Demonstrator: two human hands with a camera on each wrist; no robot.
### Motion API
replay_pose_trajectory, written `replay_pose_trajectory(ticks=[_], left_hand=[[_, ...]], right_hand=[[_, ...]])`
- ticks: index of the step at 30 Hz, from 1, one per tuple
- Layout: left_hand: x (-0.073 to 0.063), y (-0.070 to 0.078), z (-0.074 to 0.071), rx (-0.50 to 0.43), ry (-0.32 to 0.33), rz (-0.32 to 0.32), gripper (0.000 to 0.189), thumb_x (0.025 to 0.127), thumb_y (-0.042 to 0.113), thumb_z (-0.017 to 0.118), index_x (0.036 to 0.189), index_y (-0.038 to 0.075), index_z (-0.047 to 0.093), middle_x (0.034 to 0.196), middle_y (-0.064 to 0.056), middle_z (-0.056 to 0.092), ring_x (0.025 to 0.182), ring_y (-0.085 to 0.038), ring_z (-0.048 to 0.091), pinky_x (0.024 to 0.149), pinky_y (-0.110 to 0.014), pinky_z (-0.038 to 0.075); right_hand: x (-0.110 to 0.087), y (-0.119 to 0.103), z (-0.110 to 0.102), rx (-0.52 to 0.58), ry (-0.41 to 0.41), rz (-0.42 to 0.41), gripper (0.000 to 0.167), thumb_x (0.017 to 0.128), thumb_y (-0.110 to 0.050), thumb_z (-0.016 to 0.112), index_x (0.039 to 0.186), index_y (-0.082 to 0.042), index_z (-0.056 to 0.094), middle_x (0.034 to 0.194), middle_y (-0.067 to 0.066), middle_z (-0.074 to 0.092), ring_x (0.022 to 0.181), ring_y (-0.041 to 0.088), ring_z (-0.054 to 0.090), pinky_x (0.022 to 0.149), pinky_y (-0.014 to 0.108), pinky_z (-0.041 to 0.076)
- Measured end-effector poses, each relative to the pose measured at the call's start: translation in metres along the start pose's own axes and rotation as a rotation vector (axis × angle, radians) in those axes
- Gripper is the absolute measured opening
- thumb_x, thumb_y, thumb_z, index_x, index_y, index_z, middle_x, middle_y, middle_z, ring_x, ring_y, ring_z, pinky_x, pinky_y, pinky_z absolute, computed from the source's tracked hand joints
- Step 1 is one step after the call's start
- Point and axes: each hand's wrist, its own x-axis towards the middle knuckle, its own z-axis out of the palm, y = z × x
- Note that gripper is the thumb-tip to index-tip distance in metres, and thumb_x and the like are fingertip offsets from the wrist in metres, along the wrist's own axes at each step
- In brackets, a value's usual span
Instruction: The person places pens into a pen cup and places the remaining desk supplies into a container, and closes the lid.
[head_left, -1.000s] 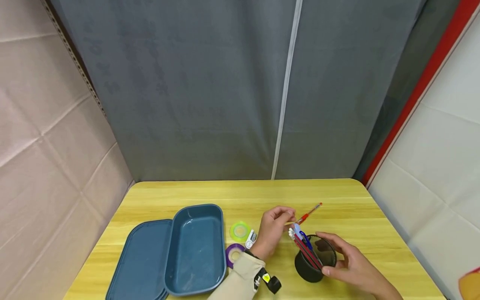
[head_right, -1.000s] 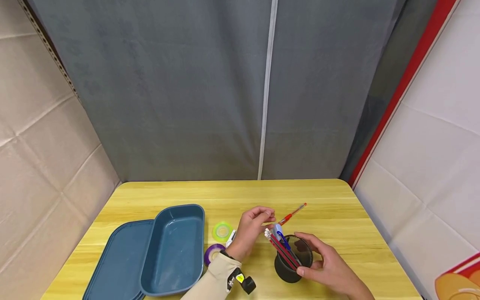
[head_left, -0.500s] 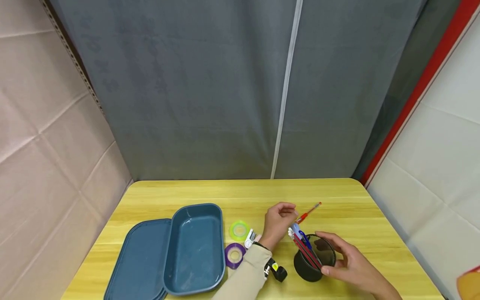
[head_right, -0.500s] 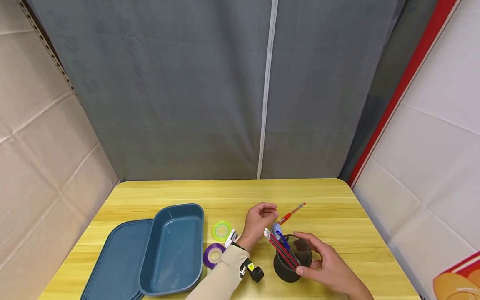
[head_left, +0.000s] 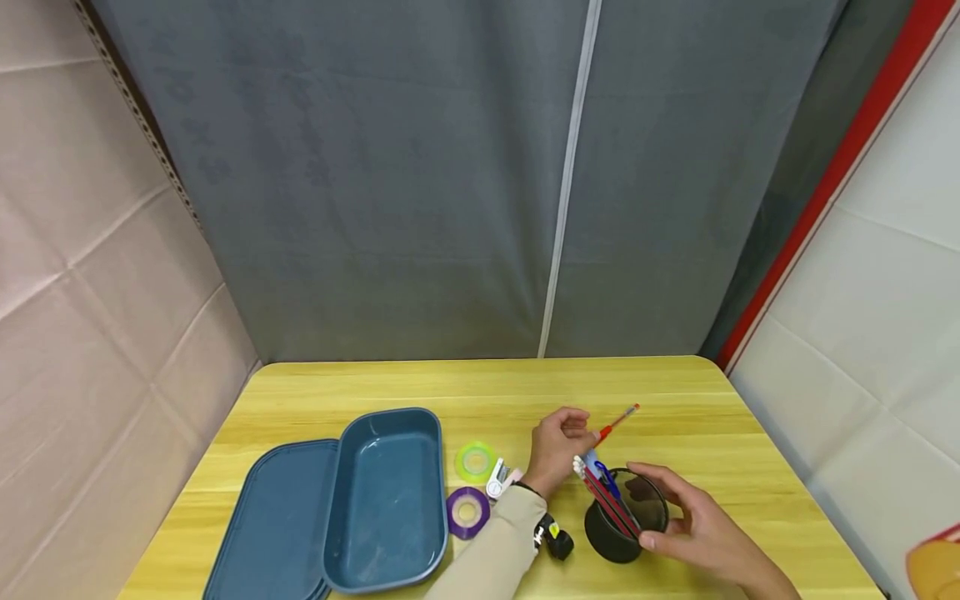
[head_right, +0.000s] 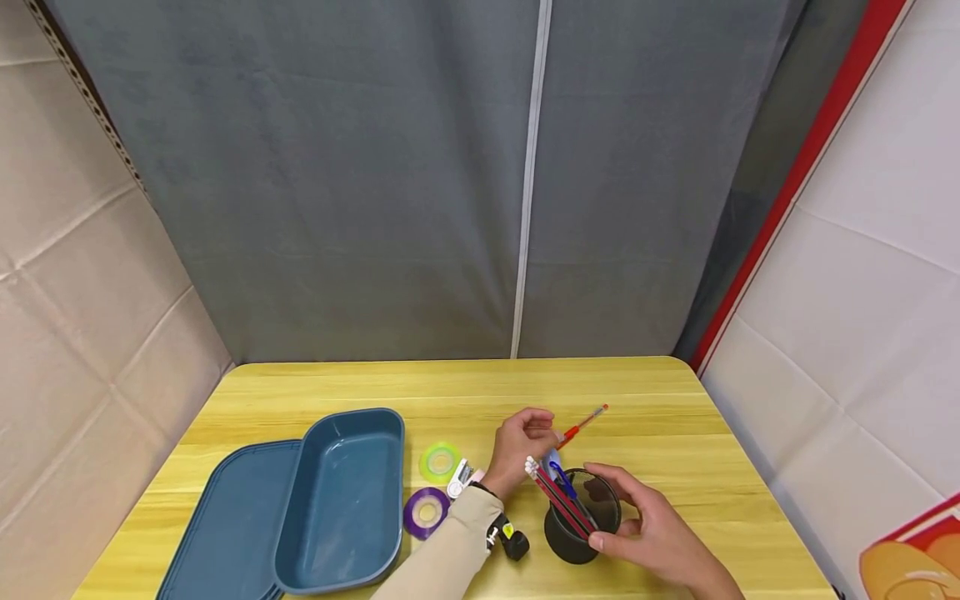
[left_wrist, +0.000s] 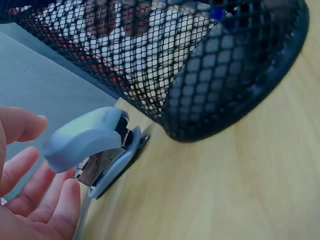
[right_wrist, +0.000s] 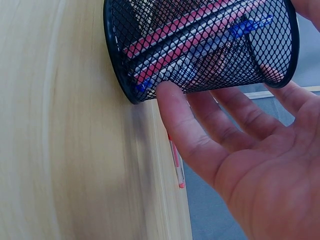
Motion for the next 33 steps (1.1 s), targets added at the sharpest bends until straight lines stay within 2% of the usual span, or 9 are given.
replay_pose_trajectory(ticks=[7,10,17,23,29,33], left_hand=[[0.004,-0.006,0.002,0.073,0.028,-0.052,0.039,0.081,0.018,0.092,0.114,0.007,0.078,0.109,-0.011,0.079,0.087,-0.008,0.075,0.079,-0.026,0.062],[0.005,-0.006,0.004,0.113,0.045,-0.060,0.039,0.078,0.023,0.095,0.111,0.007,0.079,0.104,-0.010,0.080,0.084,-0.007,0.073,0.075,-0.025,0.061],[0.007,-0.005,0.012,0.283,0.119,-0.051,0.044,0.070,0.036,0.099,0.102,0.011,0.081,0.094,-0.002,0.081,0.077,-0.004,0.069,0.068,-0.024,0.058],[0.007,-0.001,0.019,0.377,0.162,-0.072,0.037,0.068,0.023,0.099,0.099,0.013,0.080,0.085,0.003,0.079,0.069,-0.004,0.066,0.062,-0.024,0.055],[0.009,0.002,0.021,0.406,0.167,-0.093,0.035,0.067,0.008,0.093,0.099,0.013,0.079,0.081,0.005,0.077,0.065,-0.004,0.063,0.059,-0.025,0.053],[0.009,0.005,0.020,0.411,0.161,-0.112,0.036,0.066,0.002,0.089,0.099,0.012,0.079,0.078,0.008,0.076,0.063,-0.004,0.063,0.058,-0.025,0.052]], right_hand=[[0.000,-0.001,0.001,0.004,-0.001,-0.009,0.068,0.094,0.001,0.073,0.156,-0.006,0.046,0.152,-0.014,0.055,0.119,0.007,0.062,0.069,0.032,0.063],[0.001,-0.002,0.002,0.001,0.003,0.002,0.068,0.094,0.000,0.073,0.156,-0.008,0.047,0.151,-0.018,0.055,0.120,0.007,0.062,0.070,0.032,0.063],[0.000,-0.003,0.002,0.021,-0.004,0.047,0.066,0.096,-0.002,0.072,0.156,-0.017,0.048,0.149,-0.021,0.055,0.119,0.009,0.064,0.072,0.032,0.063],[0.000,-0.003,0.001,0.004,0.007,0.055,0.065,0.096,-0.003,0.073,0.155,-0.017,0.049,0.148,-0.022,0.055,0.117,0.010,0.063,0.070,0.031,0.062],[-0.001,-0.002,0.001,0.010,0.003,0.058,0.065,0.097,-0.002,0.072,0.156,-0.010,0.047,0.151,-0.011,0.056,0.117,0.008,0.063,0.068,0.032,0.062],[-0.001,-0.001,0.001,0.018,-0.001,0.042,0.065,0.096,0.000,0.071,0.156,-0.008,0.046,0.152,-0.011,0.056,0.115,0.010,0.064,0.068,0.032,0.063]])
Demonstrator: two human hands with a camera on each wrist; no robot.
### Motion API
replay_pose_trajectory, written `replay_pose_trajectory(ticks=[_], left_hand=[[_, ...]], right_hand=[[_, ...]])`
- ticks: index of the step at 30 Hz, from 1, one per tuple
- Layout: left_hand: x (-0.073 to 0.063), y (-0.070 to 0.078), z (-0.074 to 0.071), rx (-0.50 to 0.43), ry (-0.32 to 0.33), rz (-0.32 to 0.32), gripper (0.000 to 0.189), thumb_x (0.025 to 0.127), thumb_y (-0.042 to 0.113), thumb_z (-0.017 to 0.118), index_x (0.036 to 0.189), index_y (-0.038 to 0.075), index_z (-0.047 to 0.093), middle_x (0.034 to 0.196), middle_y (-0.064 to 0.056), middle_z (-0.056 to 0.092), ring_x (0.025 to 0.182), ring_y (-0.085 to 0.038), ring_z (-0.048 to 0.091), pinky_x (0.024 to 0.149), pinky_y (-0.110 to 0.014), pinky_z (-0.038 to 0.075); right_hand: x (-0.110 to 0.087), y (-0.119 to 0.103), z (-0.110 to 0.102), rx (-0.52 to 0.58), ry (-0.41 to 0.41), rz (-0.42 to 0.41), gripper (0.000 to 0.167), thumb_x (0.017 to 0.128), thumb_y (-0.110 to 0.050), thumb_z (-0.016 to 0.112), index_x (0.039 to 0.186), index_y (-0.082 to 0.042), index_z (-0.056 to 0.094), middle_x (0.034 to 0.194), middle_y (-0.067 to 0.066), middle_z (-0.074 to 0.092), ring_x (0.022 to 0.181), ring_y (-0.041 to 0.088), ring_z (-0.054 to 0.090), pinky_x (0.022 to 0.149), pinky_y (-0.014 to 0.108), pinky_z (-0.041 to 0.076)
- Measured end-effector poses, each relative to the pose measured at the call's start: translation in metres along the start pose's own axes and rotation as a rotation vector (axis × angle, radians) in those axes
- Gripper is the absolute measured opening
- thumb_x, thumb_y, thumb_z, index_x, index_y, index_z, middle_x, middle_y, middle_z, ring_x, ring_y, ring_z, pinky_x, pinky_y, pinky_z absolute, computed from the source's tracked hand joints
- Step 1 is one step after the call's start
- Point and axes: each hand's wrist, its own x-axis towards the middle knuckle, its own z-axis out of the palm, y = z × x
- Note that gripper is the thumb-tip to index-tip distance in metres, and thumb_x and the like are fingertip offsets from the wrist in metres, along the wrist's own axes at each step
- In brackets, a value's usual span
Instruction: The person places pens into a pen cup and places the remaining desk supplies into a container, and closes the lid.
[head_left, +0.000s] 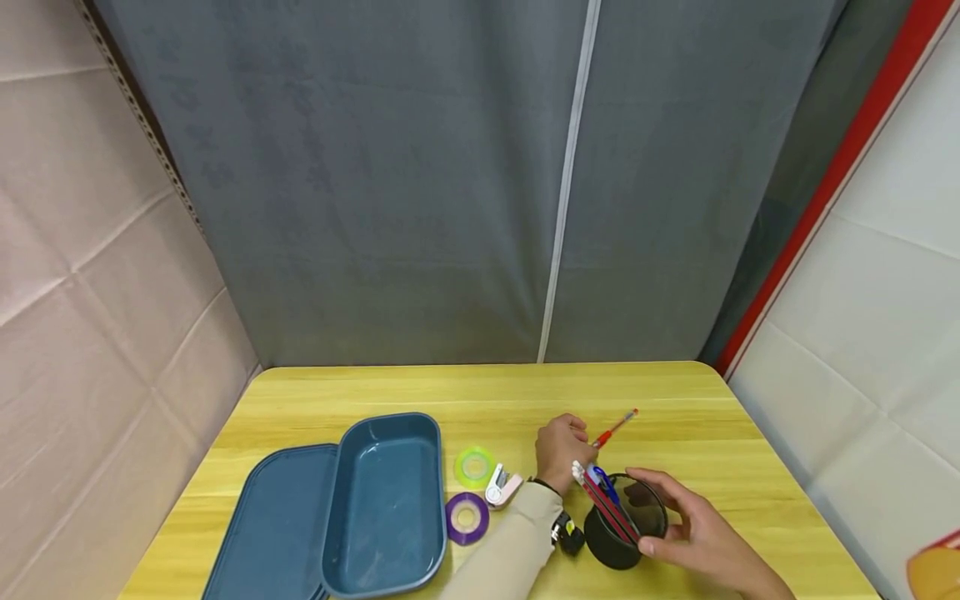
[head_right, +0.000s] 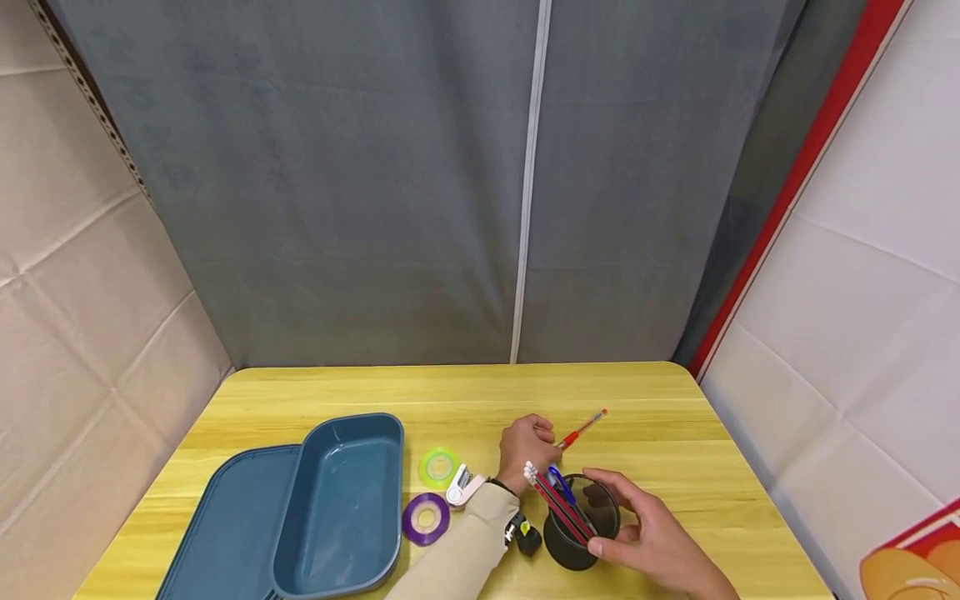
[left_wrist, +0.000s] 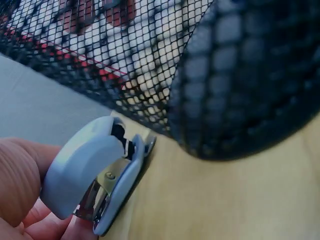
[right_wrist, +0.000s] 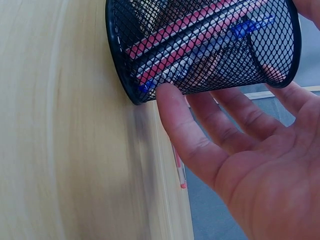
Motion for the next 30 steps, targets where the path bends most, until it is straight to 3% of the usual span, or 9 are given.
replay_pose_trajectory(ticks=[8,15,18,23,26,30], left_hand=[[0.001,-0.002,-0.002,-0.048,-0.019,-0.027,0.038,0.064,-0.004,0.086,0.099,0.012,0.078,0.073,0.012,0.074,0.062,-0.004,0.063,0.059,-0.025,0.053],[0.006,-0.013,-0.008,-0.199,-0.049,-0.010,0.030,0.078,0.023,0.094,0.099,0.010,0.080,0.080,0.005,0.078,0.065,-0.006,0.068,0.060,-0.025,0.056],[0.009,-0.019,-0.008,-0.222,-0.028,0.018,0.025,0.081,0.021,0.092,0.099,0.008,0.080,0.083,0.001,0.079,0.068,-0.006,0.069,0.063,-0.025,0.057],[0.011,-0.025,-0.006,-0.224,-0.023,0.058,0.033,0.072,0.004,0.095,0.101,0.005,0.080,0.092,-0.006,0.080,0.072,-0.004,0.069,0.066,-0.023,0.057],[0.010,-0.024,-0.005,-0.263,-0.044,0.056,0.043,0.066,0.003,0.099,0.104,0.004,0.079,0.097,-0.009,0.079,0.074,-0.006,0.071,0.066,-0.024,0.059],[0.008,-0.022,-0.003,-0.235,-0.063,0.073,0.053,0.063,0.009,0.103,0.110,0.005,0.077,0.102,-0.007,0.078,0.078,-0.005,0.070,0.069,-0.024,0.059]], right_hand=[[-0.001,-0.002,0.000,-0.005,0.002,0.004,0.065,0.096,-0.001,0.071,0.156,-0.006,0.045,0.150,-0.014,0.056,0.113,0.011,0.064,0.065,0.031,0.061],[-0.002,-0.003,0.000,-0.010,0.000,0.025,0.065,0.097,-0.002,0.071,0.157,-0.010,0.046,0.149,-0.020,0.054,0.113,0.008,0.064,0.064,0.030,0.060],[-0.002,-0.003,0.001,-0.003,-0.007,0.039,0.064,0.098,-0.003,0.071,0.157,-0.015,0.046,0.151,-0.015,0.054,0.114,0.008,0.063,0.064,0.030,0.060],[-0.001,-0.003,0.001,0.010,-0.019,0.052,0.064,0.100,-0.004,0.070,0.158,-0.011,0.043,0.151,-0.015,0.054,0.114,0.009,0.063,0.067,0.031,0.061],[-0.001,-0.004,0.001,0.007,-0.014,0.044,0.065,0.099,-0.003,0.070,0.158,-0.007,0.043,0.149,-0.020,0.054,0.114,0.007,0.062,0.067,0.031,0.061],[-0.001,-0.004,0.000,-0.003,-0.006,0.025,0.065,0.098,-0.002,0.070,0.157,-0.005,0.043,0.148,-0.022,0.054,0.112,0.006,0.062,0.064,0.031,0.060]])
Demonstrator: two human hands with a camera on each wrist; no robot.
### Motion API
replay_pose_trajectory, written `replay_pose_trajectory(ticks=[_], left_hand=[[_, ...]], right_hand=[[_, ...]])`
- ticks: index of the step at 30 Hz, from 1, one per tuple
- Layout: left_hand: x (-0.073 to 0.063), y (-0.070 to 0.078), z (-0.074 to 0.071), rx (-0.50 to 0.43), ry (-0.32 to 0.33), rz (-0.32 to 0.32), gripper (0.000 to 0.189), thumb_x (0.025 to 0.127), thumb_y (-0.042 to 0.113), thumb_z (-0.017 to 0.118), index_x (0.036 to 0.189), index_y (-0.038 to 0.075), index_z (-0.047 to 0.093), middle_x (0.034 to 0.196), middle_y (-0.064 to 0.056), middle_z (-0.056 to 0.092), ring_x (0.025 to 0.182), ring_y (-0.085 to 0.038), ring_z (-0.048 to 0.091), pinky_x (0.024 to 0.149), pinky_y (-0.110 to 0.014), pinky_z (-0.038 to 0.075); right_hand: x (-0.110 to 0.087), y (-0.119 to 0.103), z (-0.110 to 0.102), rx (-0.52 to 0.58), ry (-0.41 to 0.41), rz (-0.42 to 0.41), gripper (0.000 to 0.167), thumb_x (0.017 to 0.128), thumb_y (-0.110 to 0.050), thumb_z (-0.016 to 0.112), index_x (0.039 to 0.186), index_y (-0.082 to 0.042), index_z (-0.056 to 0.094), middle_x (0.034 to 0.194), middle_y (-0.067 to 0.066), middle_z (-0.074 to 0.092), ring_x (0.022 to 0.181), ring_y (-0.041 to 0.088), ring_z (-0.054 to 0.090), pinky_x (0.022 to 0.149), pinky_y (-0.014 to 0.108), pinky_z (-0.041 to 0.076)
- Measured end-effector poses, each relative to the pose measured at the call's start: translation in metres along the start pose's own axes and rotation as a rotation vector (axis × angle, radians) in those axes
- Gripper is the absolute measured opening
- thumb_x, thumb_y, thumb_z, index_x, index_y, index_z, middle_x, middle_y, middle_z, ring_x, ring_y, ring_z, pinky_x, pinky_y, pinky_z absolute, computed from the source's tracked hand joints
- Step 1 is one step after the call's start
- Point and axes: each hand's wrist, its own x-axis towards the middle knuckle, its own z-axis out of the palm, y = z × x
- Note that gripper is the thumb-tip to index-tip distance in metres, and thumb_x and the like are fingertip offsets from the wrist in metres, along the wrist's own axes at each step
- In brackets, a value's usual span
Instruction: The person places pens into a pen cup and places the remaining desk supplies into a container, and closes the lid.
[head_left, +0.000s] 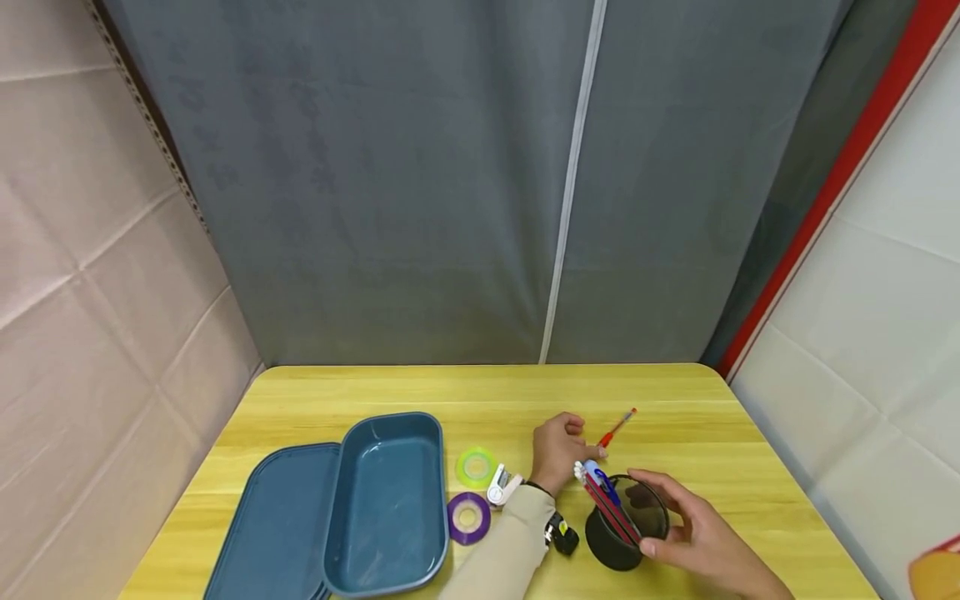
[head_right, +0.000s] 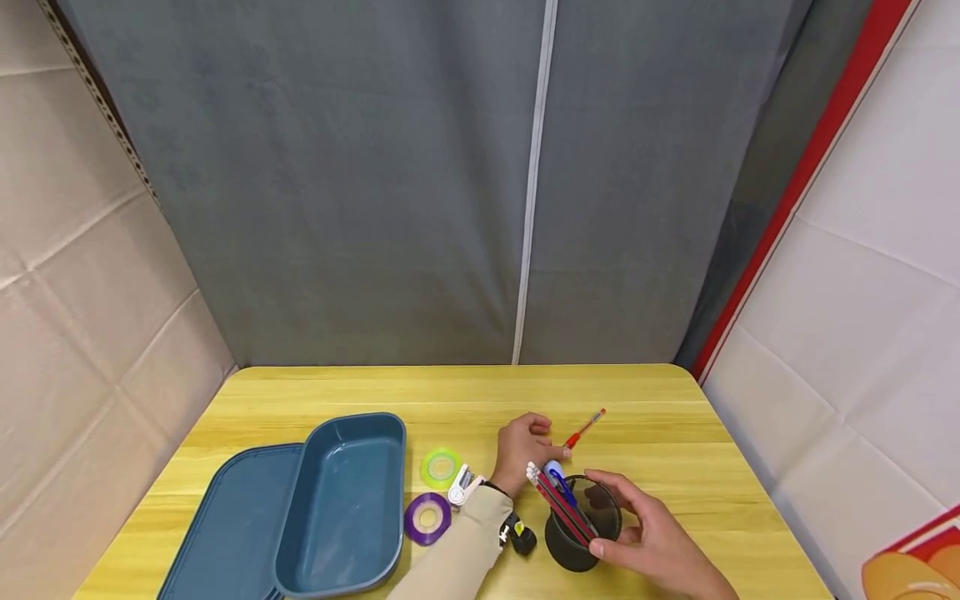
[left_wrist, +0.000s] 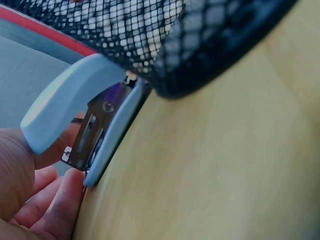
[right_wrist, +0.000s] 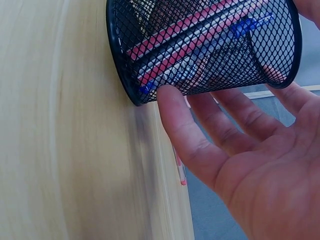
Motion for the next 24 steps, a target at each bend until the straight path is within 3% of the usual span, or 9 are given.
replay_pose_trajectory(ticks=[4,11,18,24], left_hand=[[-0.0010,0.0027,0.0016,0.064,-0.006,0.011,0.055,0.061,0.011,0.104,0.109,0.006,0.077,0.097,-0.004,0.079,0.075,-0.003,0.068,0.067,-0.022,0.058],[-0.0007,0.0038,0.0020,0.154,-0.023,0.019,0.046,0.062,0.013,0.104,0.099,0.007,0.077,0.082,0.000,0.078,0.067,-0.002,0.064,0.061,-0.021,0.054],[0.0006,0.0016,0.0008,0.200,-0.049,0.026,0.039,0.065,0.011,0.102,0.093,0.008,0.075,0.071,0.007,0.075,0.059,-0.001,0.063,0.056,-0.021,0.052],[0.0003,0.0027,0.0007,0.171,-0.062,0.045,0.037,0.068,0.004,0.097,0.098,0.005,0.075,0.070,0.005,0.076,0.056,-0.002,0.064,0.057,-0.020,0.053]], right_hand=[[-0.0003,0.0019,-0.0008,-0.013,0.007,-0.011,0.065,0.097,-0.002,0.071,0.156,-0.005,0.044,0.148,-0.021,0.054,0.111,0.006,0.062,0.062,0.030,0.059],[-0.0009,0.0052,-0.0006,-0.003,-0.011,-0.003,0.064,0.099,-0.004,0.071,0.157,-0.016,0.046,0.151,-0.011,0.054,0.113,0.007,0.062,0.065,0.031,0.061],[-0.0010,0.0043,0.0002,0.034,-0.027,0.036,0.065,0.099,-0.004,0.070,0.158,-0.010,0.043,0.149,-0.011,0.055,0.114,0.010,0.063,0.071,0.033,0.063],[-0.0005,0.0036,-0.0002,0.027,-0.017,0.106,0.066,0.100,-0.005,0.069,0.160,-0.010,0.040,0.152,0.014,0.052,0.115,0.012,0.064,0.075,0.034,0.064]])
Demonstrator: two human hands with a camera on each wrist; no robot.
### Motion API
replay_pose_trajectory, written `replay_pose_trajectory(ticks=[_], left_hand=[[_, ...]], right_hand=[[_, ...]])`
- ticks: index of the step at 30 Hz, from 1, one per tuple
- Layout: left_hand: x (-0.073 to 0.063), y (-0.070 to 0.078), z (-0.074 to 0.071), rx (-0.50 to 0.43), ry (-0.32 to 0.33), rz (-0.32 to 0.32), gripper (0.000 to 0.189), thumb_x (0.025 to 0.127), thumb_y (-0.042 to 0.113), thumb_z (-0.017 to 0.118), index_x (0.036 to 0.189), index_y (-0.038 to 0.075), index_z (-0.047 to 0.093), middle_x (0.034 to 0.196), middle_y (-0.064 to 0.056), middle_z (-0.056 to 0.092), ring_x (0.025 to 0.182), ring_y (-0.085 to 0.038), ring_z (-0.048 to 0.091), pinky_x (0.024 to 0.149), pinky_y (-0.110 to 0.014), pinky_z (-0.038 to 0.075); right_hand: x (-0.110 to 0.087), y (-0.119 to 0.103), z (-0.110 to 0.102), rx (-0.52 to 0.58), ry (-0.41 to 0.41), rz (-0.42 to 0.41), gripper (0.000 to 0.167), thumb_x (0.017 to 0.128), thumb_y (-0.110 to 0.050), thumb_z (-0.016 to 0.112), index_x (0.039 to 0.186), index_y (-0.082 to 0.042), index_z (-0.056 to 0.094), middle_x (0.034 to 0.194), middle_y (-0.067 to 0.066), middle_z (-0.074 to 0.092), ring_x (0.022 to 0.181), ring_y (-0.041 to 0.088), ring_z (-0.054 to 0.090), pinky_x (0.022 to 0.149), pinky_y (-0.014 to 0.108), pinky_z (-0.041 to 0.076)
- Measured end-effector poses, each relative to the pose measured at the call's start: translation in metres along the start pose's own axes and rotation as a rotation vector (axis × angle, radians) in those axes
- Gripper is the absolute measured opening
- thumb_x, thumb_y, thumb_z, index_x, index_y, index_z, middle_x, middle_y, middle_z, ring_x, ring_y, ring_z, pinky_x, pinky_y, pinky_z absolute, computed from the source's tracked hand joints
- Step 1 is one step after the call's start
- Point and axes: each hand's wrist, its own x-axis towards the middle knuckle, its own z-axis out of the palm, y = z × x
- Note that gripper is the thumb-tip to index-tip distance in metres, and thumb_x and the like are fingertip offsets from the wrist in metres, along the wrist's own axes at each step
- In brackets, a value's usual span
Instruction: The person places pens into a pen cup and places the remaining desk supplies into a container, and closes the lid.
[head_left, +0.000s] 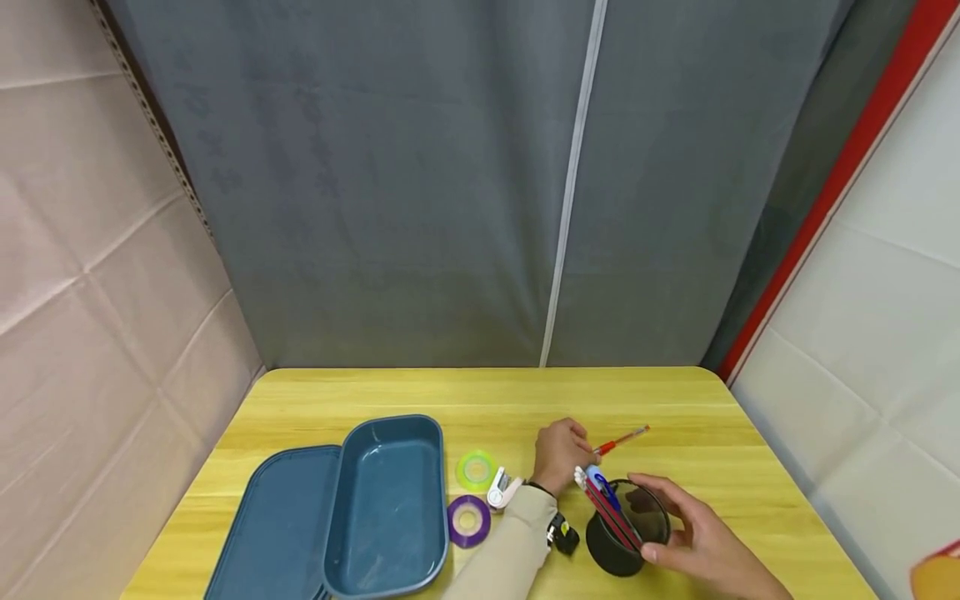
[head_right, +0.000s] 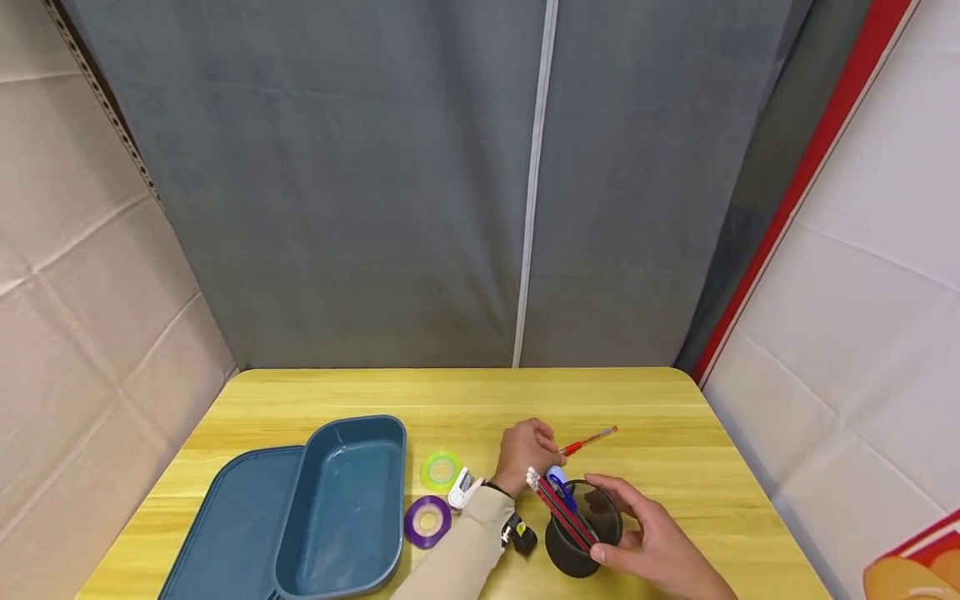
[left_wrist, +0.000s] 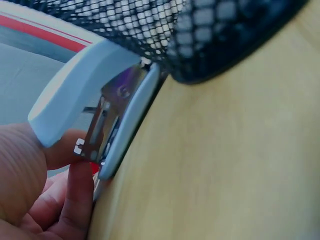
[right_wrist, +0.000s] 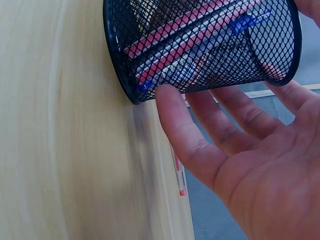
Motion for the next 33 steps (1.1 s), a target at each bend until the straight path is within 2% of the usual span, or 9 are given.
replay_pose_trajectory(ticks=[3,8,11,16,22,27,29,33], left_hand=[[-0.0012,0.0010,0.0000,-0.009,-0.007,0.006,0.040,0.070,0.004,0.095,0.105,0.003,0.075,0.070,0.006,0.076,0.057,-0.001,0.063,0.057,-0.019,0.052],[-0.0022,0.0025,-0.0008,-0.014,0.001,0.017,0.044,0.072,0.006,0.094,0.111,0.003,0.074,0.071,0.007,0.076,0.058,0.000,0.062,0.059,-0.019,0.052],[-0.0035,0.0024,-0.0015,-0.025,0.009,0.012,0.044,0.072,0.006,0.093,0.112,0.003,0.074,0.071,0.007,0.076,0.059,0.000,0.062,0.061,-0.018,0.052],[-0.0058,0.0027,-0.0024,-0.042,0.024,0.004,0.042,0.072,0.006,0.092,0.110,0.005,0.076,0.071,0.008,0.076,0.060,0.000,0.062,0.061,-0.019,0.051],[-0.0063,0.0041,-0.0044,-0.044,0.046,0.013,0.037,0.074,0.007,0.090,0.109,0.007,0.078,0.071,0.009,0.075,0.059,0.000,0.061,0.060,-0.020,0.051],[-0.0041,0.0035,-0.0048,-0.032,0.059,-0.002,0.033,0.074,0.007,0.088,0.106,0.010,0.079,0.070,0.012,0.071,0.059,0.001,0.058,0.059,-0.019,0.050],[-0.0036,0.0033,-0.0046,-0.040,0.053,-0.009,0.031,0.075,0.007,0.088,0.105,0.010,0.079,0.071,0.013,0.071,0.060,0.001,0.058,0.059,-0.019,0.050],[-0.0040,0.0030,-0.0051,-0.069,0.021,-0.011,0.028,0.075,0.005,0.087,0.103,0.008,0.079,0.074,0.011,0.072,0.063,0.001,0.061,0.062,-0.019,0.052]], right_hand=[[0.0000,0.0015,-0.0003,-0.008,0.005,-0.007,0.065,0.100,-0.005,0.069,0.159,-0.012,0.041,0.152,0.016,0.052,0.114,0.012,0.064,0.074,0.033,0.064],[0.0010,0.0040,-0.0004,-0.052,0.023,-0.069,0.066,0.099,-0.004,0.070,0.158,-0.016,0.045,0.152,0.015,0.052,0.109,0.014,0.065,0.063,0.031,0.059],[0.0012,0.0055,-0.0001,-0.041,0.015,-0.090,0.066,0.098,-0.003,0.071,0.157,-0.018,0.045,0.151,0.016,0.053,0.110,0.014,0.065,0.064,0.031,0.061],[0.0012,0.0067,0.0006,-0.013,0.001,-0.065,0.066,0.099,-0.003,0.069,0.158,-0.017,0.044,0.151,0.013,0.054,0.112,0.013,0.066,0.072,0.033,0.063],[0.0008,0.0068,0.0007,-0.008,0.000,-0.094,0.066,0.099,-0.001,0.068,0.159,-0.010,0.041,0.151,0.013,0.054,0.112,0.013,0.067,0.071,0.034,0.064],[0.0023,0.0054,-0.0002,-0.031,0.013,-0.078,0.065,0.100,-0.003,0.068,0.159,-0.015,0.044,0.153,0.007,0.053,0.112,0.010,0.064,0.066,0.031,0.060],[0.0030,0.0048,-0.0006,-0.046,0.019,-0.073,0.065,0.099,-0.004,0.069,0.158,-0.016,0.044,0.154,0.010,0.052,0.111,0.010,0.064,0.062,0.030,0.058],[0.0033,0.0049,-0.0010,-0.036,0.008,-0.067,0.065,0.099,-0.003,0.069,0.157,-0.018,0.045,0.153,0.014,0.051,0.111,0.011,0.065,0.065,0.031,0.061]])
